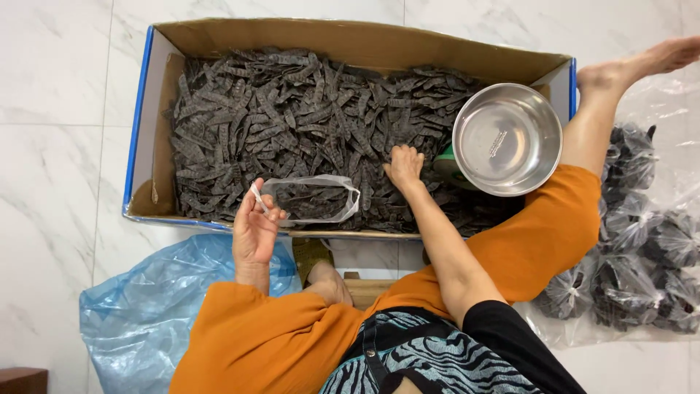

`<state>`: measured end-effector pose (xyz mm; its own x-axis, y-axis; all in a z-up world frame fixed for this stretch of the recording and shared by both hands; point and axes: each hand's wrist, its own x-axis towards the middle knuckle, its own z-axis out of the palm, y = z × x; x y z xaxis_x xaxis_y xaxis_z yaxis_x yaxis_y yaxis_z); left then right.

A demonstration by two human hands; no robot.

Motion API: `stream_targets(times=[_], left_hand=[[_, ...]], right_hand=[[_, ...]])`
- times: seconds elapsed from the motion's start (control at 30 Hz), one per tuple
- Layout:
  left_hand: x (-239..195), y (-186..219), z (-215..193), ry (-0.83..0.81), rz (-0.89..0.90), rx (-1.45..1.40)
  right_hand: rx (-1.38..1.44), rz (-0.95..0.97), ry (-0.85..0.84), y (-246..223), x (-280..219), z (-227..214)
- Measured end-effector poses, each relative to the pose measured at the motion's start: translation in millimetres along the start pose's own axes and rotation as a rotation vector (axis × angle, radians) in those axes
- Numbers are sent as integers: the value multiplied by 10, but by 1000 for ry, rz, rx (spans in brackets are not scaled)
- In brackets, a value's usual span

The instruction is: The person sits on the floor and repeatedly scoops dark dried items from a large cardboard box into small clear plastic bags. They hold the bag open with one hand, fill it with the other, and then place the filled bag into a metal bowl. The process is repeated multiple times.

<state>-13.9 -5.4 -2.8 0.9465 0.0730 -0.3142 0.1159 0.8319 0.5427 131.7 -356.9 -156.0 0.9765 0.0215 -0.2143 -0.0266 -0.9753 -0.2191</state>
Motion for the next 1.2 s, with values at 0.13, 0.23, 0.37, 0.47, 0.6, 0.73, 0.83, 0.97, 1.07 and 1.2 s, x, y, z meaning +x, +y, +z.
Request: stream_targets(times=[0.13, 0.23, 0.37, 0.47, 0.6, 0.73, 0.83, 0.97, 1.07, 1.2], left_hand=[[-20, 8, -13, -5, -3, -20], [-34, -7, -26, 0, -3, -1], [3, -8, 19, -1, -7, -3], [0, -2, -18, -17, 0, -12], [-15, -7, -13, -19, -2, -15], [-34, 14, -3, 1, -11, -23], [-69, 24, -51, 2, -6, -19], [-17, 17, -102, -13, -5, -39], [-12, -2, -131, -8, -9, -25], [-36, 20, -73, -4, -13, 0]], right_hand=[[293, -30, 93, 126, -29, -78], [637, -45, 97, 274, -110, -147], [822, -43, 27, 289, -198, -382], [669, 6, 99, 214, -204, -526], [114, 38, -75, 54, -60, -489], [-2, -35, -103, 34, -68, -141], [10, -53, -123, 159, -158, -106], [192, -153, -93, 334, -356, -399], [337, -56, -81, 263, -318, -478], [350, 7, 38, -59, 170, -466]])
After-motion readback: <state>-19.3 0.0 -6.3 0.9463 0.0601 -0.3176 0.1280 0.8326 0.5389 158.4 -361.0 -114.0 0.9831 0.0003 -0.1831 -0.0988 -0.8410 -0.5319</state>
